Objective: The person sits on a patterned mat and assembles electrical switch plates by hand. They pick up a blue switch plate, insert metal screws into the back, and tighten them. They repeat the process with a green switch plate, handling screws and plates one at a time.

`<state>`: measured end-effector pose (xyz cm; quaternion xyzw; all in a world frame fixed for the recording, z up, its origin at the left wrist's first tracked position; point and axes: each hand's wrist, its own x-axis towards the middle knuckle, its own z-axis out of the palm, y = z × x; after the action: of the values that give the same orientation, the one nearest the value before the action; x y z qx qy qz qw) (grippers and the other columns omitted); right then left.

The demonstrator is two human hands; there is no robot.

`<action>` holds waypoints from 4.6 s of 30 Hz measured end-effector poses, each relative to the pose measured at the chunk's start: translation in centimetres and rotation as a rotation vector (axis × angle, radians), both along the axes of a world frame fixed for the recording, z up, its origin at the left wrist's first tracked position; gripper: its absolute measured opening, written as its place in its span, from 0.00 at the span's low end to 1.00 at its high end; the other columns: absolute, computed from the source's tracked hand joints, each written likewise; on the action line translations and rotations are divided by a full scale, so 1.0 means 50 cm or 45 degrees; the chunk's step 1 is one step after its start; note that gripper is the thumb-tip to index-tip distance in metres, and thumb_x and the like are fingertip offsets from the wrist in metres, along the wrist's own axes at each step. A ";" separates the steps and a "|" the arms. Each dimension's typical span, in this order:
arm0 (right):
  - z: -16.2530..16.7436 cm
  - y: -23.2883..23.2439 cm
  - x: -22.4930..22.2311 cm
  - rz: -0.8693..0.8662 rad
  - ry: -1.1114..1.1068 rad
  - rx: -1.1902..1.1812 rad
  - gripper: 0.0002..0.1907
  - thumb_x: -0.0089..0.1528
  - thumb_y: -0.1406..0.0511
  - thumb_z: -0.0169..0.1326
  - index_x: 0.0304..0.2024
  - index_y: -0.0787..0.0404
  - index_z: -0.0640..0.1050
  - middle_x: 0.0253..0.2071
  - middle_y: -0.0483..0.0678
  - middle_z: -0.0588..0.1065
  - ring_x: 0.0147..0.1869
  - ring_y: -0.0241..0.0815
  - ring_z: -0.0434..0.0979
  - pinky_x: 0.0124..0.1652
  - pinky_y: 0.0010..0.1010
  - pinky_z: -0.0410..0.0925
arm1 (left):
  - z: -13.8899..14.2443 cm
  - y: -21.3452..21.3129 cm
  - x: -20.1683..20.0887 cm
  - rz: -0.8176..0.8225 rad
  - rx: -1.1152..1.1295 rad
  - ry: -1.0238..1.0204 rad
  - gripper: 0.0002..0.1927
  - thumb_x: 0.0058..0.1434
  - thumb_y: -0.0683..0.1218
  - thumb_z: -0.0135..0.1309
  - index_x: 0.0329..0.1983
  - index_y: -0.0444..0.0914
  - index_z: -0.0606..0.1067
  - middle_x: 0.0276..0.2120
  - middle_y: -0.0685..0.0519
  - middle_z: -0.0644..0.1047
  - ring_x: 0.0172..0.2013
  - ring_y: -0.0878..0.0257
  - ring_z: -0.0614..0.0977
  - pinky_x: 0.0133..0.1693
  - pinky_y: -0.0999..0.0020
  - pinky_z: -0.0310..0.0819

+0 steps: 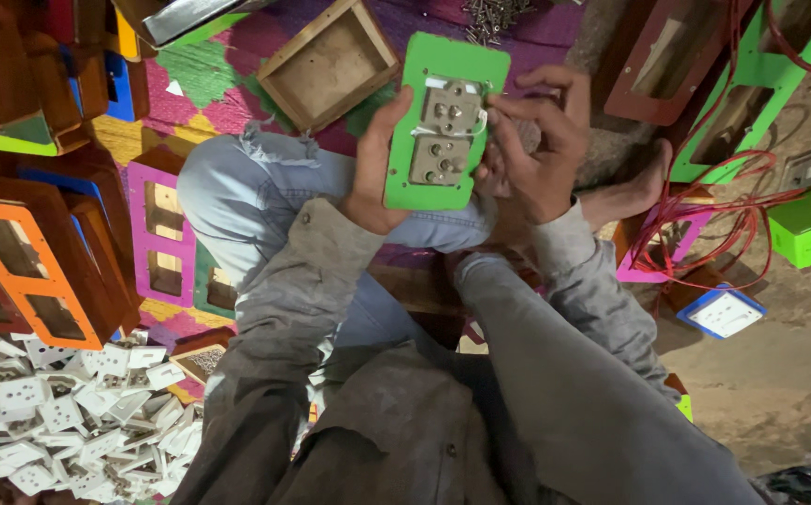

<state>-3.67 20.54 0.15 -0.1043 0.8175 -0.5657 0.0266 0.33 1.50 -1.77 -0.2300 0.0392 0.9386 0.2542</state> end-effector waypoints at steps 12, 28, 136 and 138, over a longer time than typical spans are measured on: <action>0.007 -0.004 -0.009 -0.106 -0.294 -0.166 0.08 0.61 0.75 0.63 0.43 0.64 0.83 0.61 0.54 0.70 0.52 0.39 0.79 0.50 0.30 0.73 | 0.002 -0.003 0.002 0.017 -0.014 0.065 0.32 0.76 0.61 0.43 0.69 0.32 0.68 0.57 0.40 0.78 0.53 0.47 0.83 0.51 0.48 0.80; 0.002 0.000 -0.013 -0.009 0.048 -0.024 0.10 0.60 0.76 0.67 0.42 0.64 0.81 0.61 0.54 0.71 0.66 0.49 0.71 0.64 0.36 0.66 | 0.003 -0.001 0.002 0.044 0.033 0.013 0.32 0.75 0.62 0.43 0.68 0.33 0.68 0.57 0.41 0.78 0.53 0.49 0.83 0.54 0.45 0.80; -0.009 -0.013 -0.007 -0.125 -0.766 -0.746 0.18 0.69 0.76 0.64 0.58 0.67 0.72 0.47 0.52 0.77 0.49 0.39 0.78 0.52 0.27 0.72 | 0.040 0.018 -0.004 0.031 -1.623 0.388 0.13 0.70 0.44 0.60 0.51 0.32 0.73 0.39 0.48 0.82 0.36 0.66 0.85 0.38 0.68 0.81; 0.005 -0.021 0.009 0.006 -0.679 -0.552 0.23 0.68 0.73 0.62 0.62 0.67 0.68 0.54 0.50 0.74 0.57 0.38 0.76 0.58 0.28 0.71 | 0.028 0.017 -0.006 0.161 -1.430 0.321 0.17 0.72 0.44 0.59 0.56 0.31 0.69 0.43 0.48 0.80 0.39 0.66 0.83 0.40 0.69 0.80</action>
<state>-3.20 19.49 0.41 0.0424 0.6423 -0.7336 0.2180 0.01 2.36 -0.37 -0.2179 0.5475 0.8074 0.0299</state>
